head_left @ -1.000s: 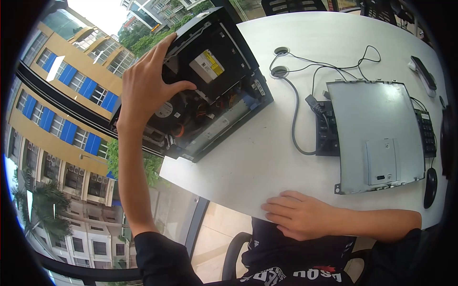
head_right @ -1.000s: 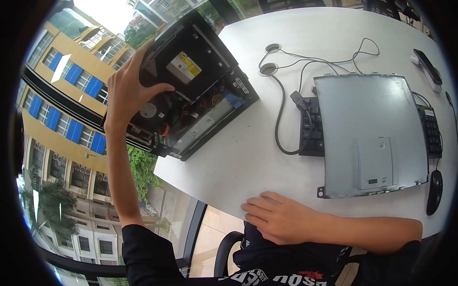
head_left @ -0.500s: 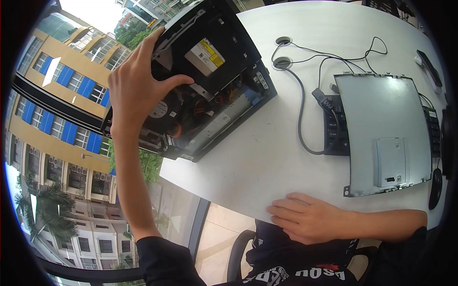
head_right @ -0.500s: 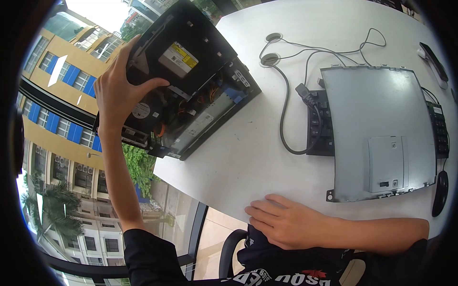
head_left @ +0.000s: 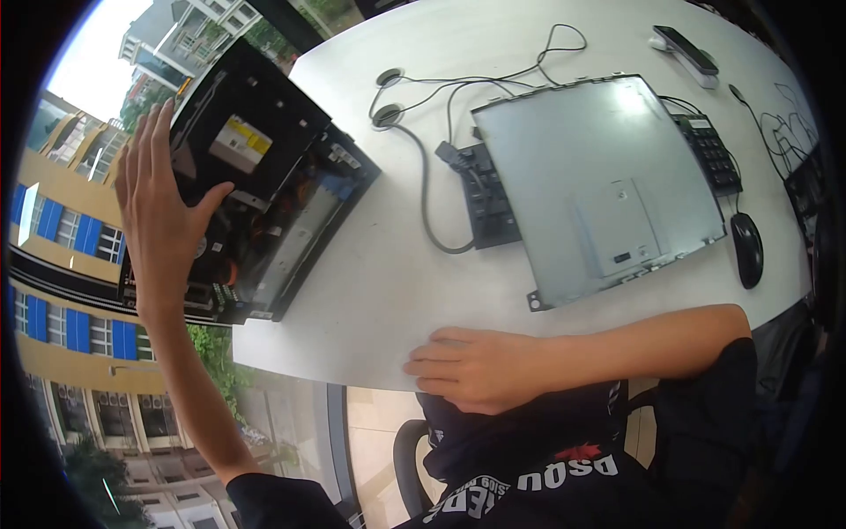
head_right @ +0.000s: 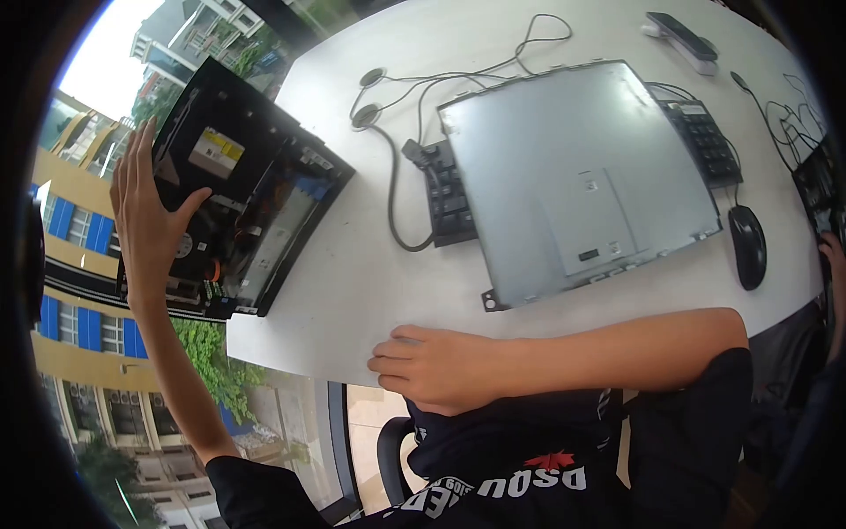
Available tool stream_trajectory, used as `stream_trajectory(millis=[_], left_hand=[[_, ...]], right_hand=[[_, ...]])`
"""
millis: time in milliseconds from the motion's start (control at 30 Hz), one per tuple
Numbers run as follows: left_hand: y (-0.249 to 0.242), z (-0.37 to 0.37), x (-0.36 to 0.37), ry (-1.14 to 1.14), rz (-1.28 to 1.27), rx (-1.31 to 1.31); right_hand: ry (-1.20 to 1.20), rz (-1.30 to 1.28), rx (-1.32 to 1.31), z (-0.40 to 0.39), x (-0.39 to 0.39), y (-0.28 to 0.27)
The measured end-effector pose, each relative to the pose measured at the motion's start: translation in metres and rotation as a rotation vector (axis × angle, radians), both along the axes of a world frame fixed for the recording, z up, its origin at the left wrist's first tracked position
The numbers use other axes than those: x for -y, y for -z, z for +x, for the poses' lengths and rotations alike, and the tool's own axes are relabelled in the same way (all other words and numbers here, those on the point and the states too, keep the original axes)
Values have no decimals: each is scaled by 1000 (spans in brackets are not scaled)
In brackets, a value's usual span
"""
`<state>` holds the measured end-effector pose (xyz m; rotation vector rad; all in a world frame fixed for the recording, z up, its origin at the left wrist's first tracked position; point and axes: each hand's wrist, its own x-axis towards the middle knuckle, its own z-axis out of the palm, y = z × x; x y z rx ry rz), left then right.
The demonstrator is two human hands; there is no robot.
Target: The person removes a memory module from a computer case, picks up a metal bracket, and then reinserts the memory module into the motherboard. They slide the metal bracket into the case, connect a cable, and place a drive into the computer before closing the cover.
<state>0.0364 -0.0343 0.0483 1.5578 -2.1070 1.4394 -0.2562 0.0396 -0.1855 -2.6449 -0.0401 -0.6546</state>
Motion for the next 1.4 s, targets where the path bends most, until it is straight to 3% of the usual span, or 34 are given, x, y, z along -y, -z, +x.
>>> stream_trajectory(millis=[33, 133, 200, 333, 433, 767, 1167, 1400], left_hand=[[5, -15, -2, 58, -83, 83], [36, -83, -14, 373, 104, -143], [62, -131, -24, 537, 441, -269], [121, -218, -24, 806, 673, -443], [146, -254, -5, 801, 718, -555], [144, -282, 10, 568, 1074, -568], [155, -288, 13, 536, 1039, -496], [164, -286, 12, 684, 1000, -765]], right_hand=[[-4, -6, 5, 0, 0, 2], [13, -14, 95, 3, -1, 10], [32, -38, 143, 4, -2, 13], [94, -171, 209, 6, -4, 20], [100, -182, 250, 6, -4, 23], [58, -159, 251, 11, -3, 28], [74, -149, 270, 11, -5, 28], [26, -77, 275, 8, -3, 19]])
